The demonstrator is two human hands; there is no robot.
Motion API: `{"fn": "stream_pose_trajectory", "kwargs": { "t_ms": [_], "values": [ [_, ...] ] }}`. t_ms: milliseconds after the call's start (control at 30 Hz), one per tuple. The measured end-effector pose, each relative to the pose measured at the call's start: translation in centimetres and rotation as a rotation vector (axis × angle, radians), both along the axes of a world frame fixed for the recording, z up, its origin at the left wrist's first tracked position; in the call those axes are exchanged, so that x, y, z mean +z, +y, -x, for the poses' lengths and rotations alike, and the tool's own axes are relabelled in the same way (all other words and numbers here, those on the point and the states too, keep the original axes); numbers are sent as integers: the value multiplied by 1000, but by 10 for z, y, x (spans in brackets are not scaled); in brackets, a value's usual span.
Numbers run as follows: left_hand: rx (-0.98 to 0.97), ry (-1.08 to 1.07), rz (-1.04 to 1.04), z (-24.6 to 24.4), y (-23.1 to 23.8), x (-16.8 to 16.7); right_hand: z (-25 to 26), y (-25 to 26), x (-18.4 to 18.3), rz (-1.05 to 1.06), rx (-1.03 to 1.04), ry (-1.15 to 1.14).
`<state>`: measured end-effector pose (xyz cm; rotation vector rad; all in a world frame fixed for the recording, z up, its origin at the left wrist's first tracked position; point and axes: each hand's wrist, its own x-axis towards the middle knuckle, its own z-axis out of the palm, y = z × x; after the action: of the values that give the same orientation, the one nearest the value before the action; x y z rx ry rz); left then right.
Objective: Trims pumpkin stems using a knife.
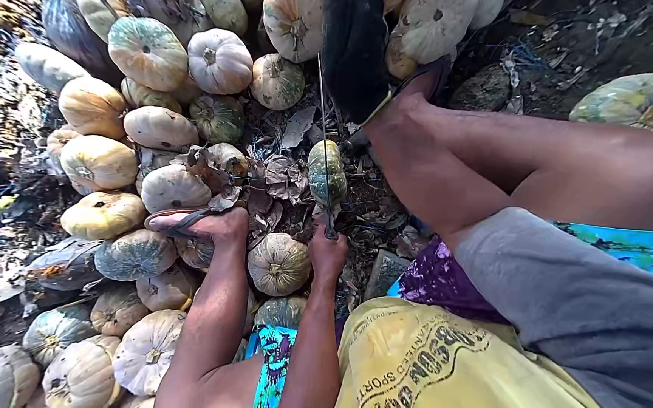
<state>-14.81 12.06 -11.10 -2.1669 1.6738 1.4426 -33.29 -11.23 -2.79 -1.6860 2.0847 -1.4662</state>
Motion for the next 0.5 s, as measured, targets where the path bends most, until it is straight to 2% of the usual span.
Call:
{"fn": "stream_pose_trajectory", "kwargs": {
  "t_ms": [67, 100, 133, 200, 300, 367, 433, 500],
  "values": [
    [-5, -18, -88, 2, 7, -8, -21, 9, -85, -281, 177, 207],
    [-10, -35, -119, 4, 5, -11, -26, 15, -116, -444, 230, 277],
    [-12, -46, -123, 5, -3, -14, -26, 4, -125, -548, 266, 309],
    [-15, -56, -117, 3, 0, -15, -21, 4, -122, -577, 248, 200],
    [-6, -50, -59, 3, 2, -16, -2, 26, -93, -489, -45, -247],
    [-23, -47, -13, 7, -17, -21, 3, 41, -82, -520, -151, -421],
    [-64, -53, 13, 12, -39, -31, -15, 62, -98, -614, -76, -376],
    [-78, -42, -4, 15, -48, -44, -38, 78, -133, -599, -18, -255]
  ]
}}
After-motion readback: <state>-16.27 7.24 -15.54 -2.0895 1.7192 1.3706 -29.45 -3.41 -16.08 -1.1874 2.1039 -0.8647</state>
